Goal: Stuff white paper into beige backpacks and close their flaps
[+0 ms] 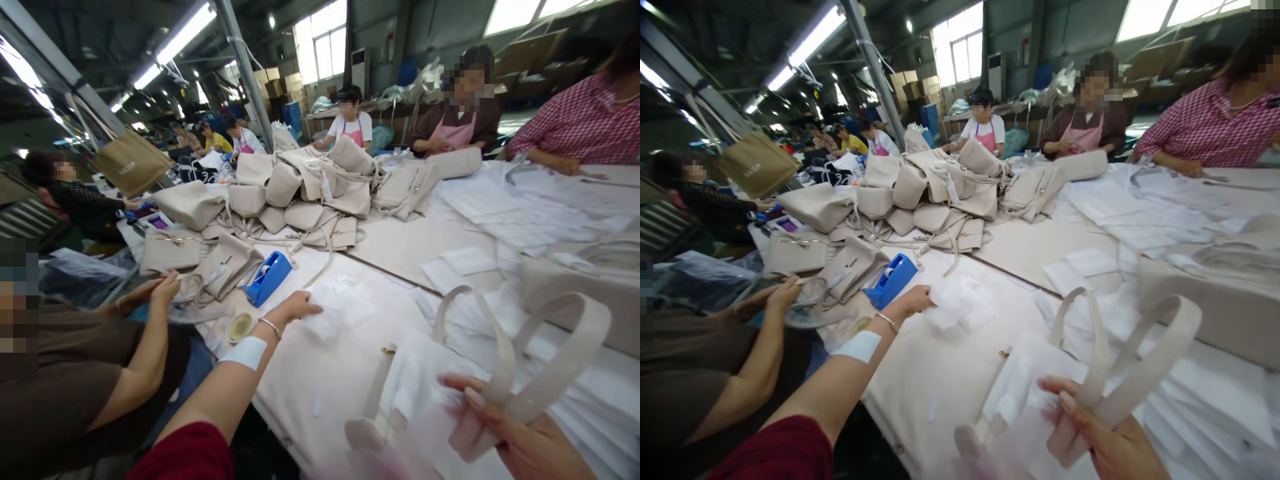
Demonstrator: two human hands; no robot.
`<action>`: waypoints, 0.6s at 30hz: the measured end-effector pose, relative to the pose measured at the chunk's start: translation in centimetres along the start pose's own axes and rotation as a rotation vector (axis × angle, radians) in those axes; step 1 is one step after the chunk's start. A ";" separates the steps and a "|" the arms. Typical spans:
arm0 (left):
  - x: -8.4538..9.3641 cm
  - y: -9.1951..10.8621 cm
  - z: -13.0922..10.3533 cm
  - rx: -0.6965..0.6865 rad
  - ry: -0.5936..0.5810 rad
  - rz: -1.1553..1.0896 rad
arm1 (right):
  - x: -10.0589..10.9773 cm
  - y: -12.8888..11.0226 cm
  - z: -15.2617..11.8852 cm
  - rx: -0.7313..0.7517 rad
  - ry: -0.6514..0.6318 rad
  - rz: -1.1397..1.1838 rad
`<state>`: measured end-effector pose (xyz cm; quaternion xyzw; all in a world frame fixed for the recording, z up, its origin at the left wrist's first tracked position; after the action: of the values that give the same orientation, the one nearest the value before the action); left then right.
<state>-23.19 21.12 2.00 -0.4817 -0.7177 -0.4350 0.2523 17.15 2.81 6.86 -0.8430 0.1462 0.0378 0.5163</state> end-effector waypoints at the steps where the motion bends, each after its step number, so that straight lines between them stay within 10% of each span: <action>1: 1.1 0.9 1.8 0.000 0.033 -0.069 | 0.0 0.0 0.1 -0.021 0.007 0.013; 10: 3.1 11.6 17.4 0.026 0.176 -0.422 | -0.8 -0.4 1.0 -0.038 0.066 -0.037; 18: -0.9 16.4 21.0 0.044 0.169 -0.386 | -1.0 -0.4 1.2 -0.015 0.076 -0.008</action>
<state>-6.71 41.46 -2.88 -0.2915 -0.7824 -0.4982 0.2340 16.40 4.22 6.82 -0.8483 0.1620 0.0049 0.5042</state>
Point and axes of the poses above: each hand's wrist, its own z-axis towards the middle knuckle, its own x-axis out of the back of the hand, y = z × x, the point moved 4 cm from there along z, towards the middle knuckle, and after that the axes turned 11 degrees about z, right-handed, at the moved point
